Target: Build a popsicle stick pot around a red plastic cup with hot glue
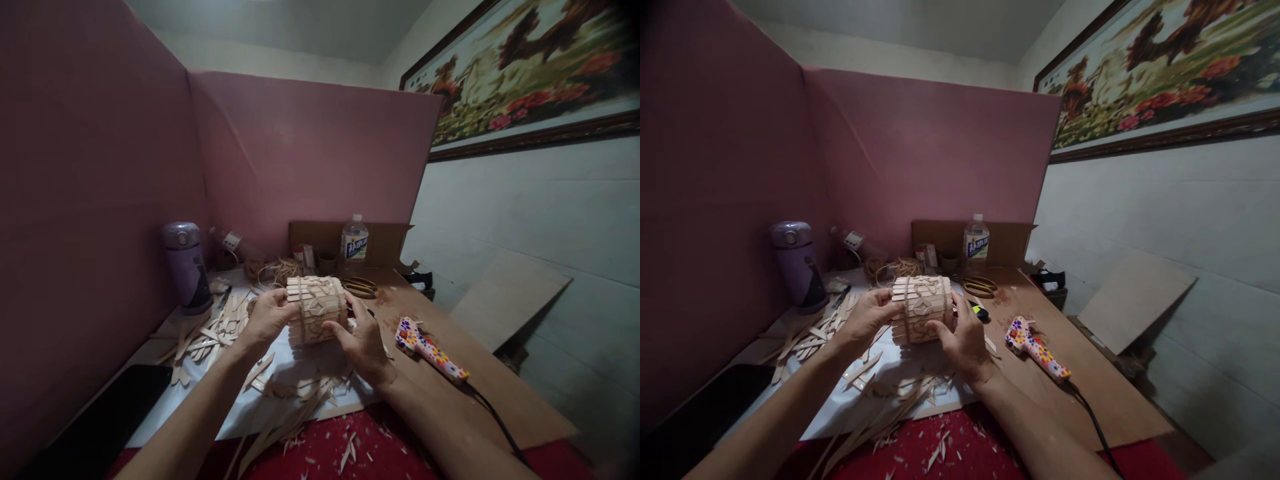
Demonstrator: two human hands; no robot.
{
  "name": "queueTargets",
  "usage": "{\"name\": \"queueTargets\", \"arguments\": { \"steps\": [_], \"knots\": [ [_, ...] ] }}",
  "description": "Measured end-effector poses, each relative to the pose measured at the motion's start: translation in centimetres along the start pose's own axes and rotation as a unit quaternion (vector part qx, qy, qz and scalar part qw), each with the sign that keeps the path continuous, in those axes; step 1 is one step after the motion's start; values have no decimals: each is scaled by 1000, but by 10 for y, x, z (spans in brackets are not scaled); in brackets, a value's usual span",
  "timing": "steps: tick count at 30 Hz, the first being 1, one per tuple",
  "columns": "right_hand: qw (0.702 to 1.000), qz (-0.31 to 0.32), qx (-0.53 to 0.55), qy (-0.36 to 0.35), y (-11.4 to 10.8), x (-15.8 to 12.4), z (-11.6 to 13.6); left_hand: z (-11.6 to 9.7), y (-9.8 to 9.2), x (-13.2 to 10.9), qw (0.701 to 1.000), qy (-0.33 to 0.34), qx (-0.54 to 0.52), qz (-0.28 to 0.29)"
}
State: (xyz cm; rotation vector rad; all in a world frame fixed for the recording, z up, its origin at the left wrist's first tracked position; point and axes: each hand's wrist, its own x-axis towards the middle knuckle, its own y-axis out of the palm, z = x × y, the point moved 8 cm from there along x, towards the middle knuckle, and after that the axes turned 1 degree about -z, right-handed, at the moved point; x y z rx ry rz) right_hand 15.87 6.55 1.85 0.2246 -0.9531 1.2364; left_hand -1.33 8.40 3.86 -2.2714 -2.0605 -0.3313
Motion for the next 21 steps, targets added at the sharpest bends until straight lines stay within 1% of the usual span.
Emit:
{"name": "queueTargets", "arguments": {
  "steps": [8,11,17,21],
  "knots": [
    [999,-15,-27,-28,-1,-1,2,2,-2,2,1000,1,9,2],
    [999,-12,-26,-20,0,-1,1,3,-2,2,1000,-1,14,5],
    [1000,-1,-4,13,1,1,-8,6,2,0,999,-12,-10,31],
    [1000,0,-4,22,1,2,-12,8,5,-1,998,-23,-24,53]
  ]
}}
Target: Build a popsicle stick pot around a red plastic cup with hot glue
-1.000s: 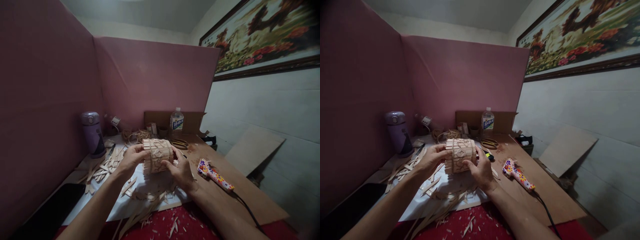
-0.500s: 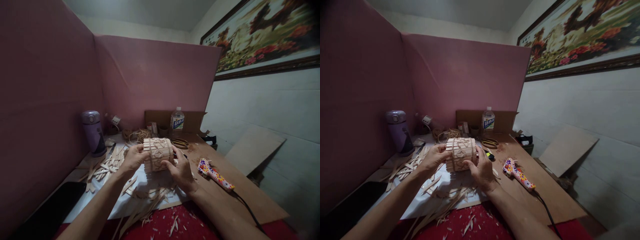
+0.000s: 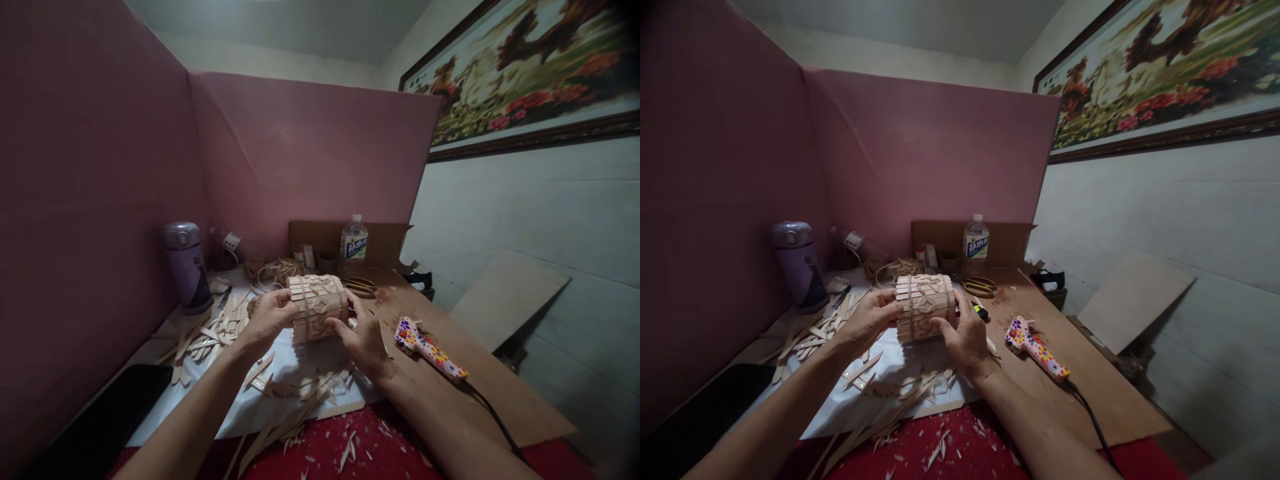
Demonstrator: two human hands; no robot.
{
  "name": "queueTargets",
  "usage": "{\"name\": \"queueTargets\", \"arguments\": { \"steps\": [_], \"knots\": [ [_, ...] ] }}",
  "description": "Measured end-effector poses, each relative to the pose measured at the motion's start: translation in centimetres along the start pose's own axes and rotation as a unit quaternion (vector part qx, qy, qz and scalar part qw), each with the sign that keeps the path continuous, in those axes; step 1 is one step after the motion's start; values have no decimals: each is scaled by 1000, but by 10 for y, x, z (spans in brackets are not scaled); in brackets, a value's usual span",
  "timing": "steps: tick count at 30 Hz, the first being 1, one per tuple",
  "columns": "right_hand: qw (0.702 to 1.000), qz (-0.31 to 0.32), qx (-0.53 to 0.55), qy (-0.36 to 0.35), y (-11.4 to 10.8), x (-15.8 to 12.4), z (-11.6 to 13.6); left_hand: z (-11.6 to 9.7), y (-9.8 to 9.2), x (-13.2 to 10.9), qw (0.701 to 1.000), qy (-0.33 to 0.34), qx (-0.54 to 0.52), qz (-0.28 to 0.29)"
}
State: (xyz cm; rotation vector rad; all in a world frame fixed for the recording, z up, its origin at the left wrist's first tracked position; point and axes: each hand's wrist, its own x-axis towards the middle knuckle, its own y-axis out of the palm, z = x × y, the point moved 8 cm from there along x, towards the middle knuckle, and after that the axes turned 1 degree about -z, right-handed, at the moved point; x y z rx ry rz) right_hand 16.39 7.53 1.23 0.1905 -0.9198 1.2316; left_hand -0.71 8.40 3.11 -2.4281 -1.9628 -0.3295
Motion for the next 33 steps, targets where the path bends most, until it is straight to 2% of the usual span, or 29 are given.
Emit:
{"name": "queueTargets", "arguments": {
  "steps": [12,21,33],
  "knots": [
    [1000,-1,4,-9,-1,-2,4,1,-5,1,1000,14,17,-20],
    [998,-24,-38,-39,-4,-5,12,-1,-2,4,999,33,-19,-15],
    [999,-32,-27,-15,-3,-3,2,3,-4,2,1000,19,18,-5]
  ]
}}
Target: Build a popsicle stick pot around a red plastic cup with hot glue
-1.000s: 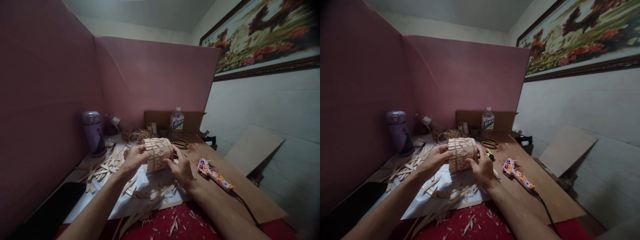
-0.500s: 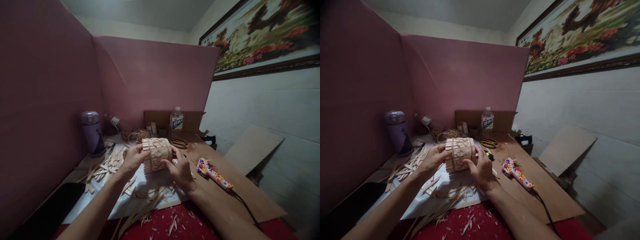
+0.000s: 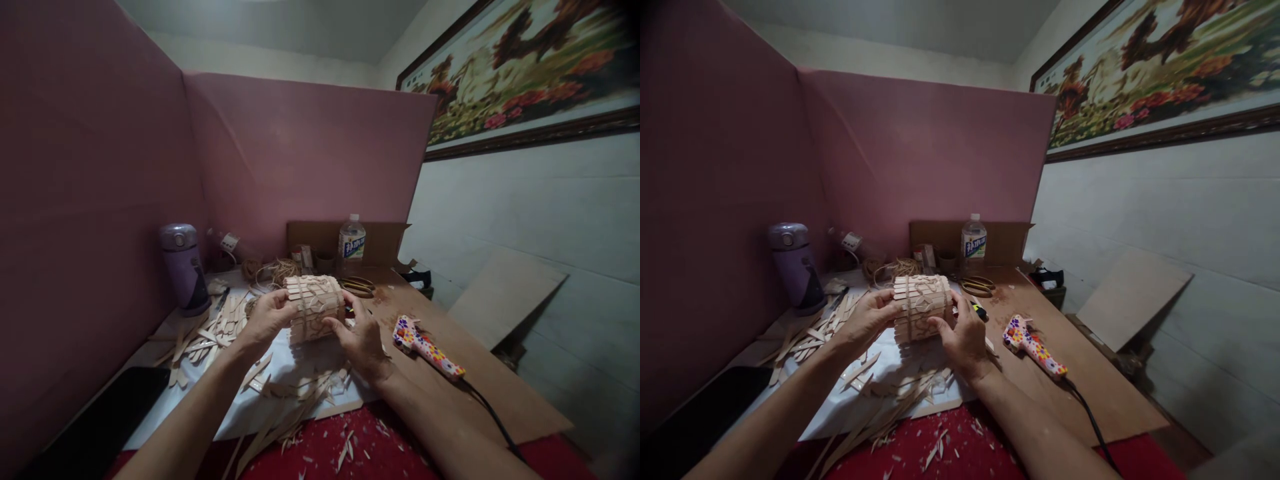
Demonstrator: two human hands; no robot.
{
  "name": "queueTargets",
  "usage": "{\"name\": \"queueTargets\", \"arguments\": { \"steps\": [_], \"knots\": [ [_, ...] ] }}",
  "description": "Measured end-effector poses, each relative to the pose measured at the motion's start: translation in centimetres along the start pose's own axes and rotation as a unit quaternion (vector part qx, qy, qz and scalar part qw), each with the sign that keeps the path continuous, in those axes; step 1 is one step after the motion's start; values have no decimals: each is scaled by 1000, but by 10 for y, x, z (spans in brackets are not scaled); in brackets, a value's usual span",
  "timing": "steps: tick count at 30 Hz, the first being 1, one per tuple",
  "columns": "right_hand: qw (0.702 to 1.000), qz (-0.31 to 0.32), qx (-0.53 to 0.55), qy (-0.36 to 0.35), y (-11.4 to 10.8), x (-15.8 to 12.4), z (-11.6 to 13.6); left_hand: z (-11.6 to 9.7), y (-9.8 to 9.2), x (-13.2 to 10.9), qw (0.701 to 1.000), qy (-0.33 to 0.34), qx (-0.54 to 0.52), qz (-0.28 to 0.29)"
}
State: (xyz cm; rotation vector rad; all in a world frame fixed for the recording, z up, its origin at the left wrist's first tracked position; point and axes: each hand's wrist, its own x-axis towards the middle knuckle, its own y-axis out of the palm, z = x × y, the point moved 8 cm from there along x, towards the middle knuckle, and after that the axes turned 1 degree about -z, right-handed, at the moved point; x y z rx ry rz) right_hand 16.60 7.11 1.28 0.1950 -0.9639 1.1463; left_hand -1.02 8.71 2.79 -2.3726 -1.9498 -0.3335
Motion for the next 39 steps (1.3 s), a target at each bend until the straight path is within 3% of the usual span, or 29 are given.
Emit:
{"name": "queueTargets", "arguments": {
  "steps": [6,16,23,39],
  "knots": [
    [1000,8,2,5,0,0,3,-1,4,0,999,6,-27,17],
    [999,-10,-37,-24,-4,-3,16,0,-5,4,999,24,-11,-45],
    [999,-15,-35,-19,-4,-4,15,-2,1,3,999,35,-30,18],
    [1000,-7,-25,5,-2,-4,12,-8,7,-2,997,33,-29,59]
  ]
}}
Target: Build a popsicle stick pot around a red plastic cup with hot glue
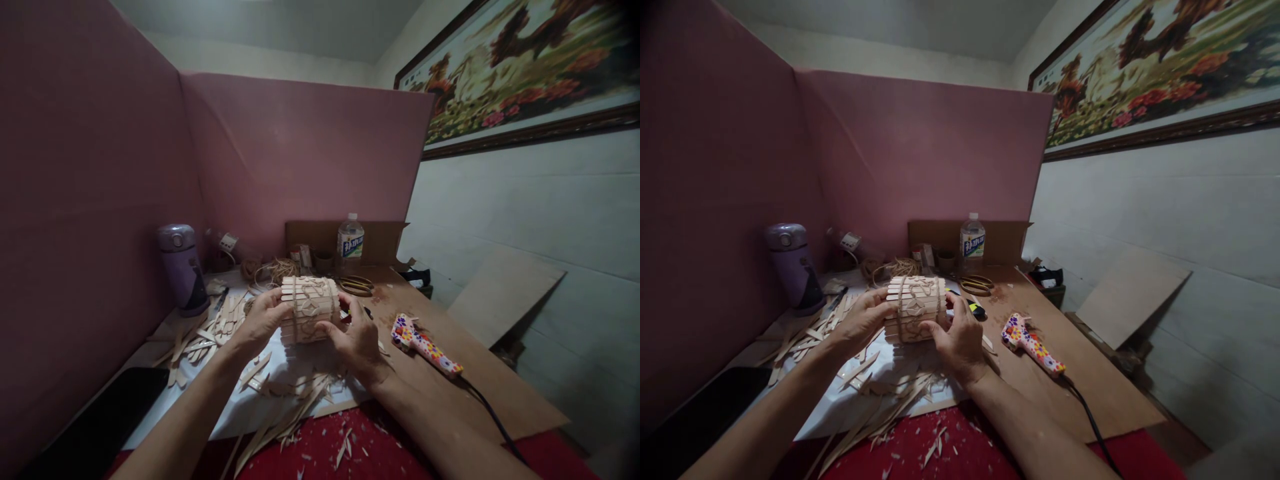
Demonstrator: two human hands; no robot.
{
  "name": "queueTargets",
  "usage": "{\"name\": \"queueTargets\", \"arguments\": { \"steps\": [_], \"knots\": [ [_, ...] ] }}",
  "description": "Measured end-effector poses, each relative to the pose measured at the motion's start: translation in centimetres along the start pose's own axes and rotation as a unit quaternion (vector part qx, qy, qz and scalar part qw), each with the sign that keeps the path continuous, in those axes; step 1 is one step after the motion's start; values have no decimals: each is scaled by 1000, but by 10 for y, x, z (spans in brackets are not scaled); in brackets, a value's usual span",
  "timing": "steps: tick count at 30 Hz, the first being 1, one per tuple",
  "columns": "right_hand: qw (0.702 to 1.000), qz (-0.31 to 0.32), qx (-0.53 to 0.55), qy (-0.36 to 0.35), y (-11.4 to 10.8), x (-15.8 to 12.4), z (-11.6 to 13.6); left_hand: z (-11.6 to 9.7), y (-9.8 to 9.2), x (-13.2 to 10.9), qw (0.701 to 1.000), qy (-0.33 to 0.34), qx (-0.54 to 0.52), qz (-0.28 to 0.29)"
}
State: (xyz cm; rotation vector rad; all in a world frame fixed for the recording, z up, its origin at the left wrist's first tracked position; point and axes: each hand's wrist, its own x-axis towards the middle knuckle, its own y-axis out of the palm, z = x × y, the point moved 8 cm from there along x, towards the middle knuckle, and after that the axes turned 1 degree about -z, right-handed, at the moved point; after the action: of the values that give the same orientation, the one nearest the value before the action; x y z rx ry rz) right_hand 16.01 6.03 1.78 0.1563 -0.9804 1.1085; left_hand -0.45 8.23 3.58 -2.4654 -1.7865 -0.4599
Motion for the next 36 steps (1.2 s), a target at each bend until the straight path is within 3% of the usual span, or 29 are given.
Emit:
{"name": "queueTargets", "arguments": {
  "steps": [11,24,36],
  "knots": [
    [1000,15,16,21,2,4,-9,-7,11,-5,999,-20,-35,-9],
    [1000,3,-6,-6,1,3,-4,1,2,0,999,4,-30,-28],
    [1000,7,-13,-4,1,3,-5,0,9,-4,999,-9,-50,-11]
  ]
}}
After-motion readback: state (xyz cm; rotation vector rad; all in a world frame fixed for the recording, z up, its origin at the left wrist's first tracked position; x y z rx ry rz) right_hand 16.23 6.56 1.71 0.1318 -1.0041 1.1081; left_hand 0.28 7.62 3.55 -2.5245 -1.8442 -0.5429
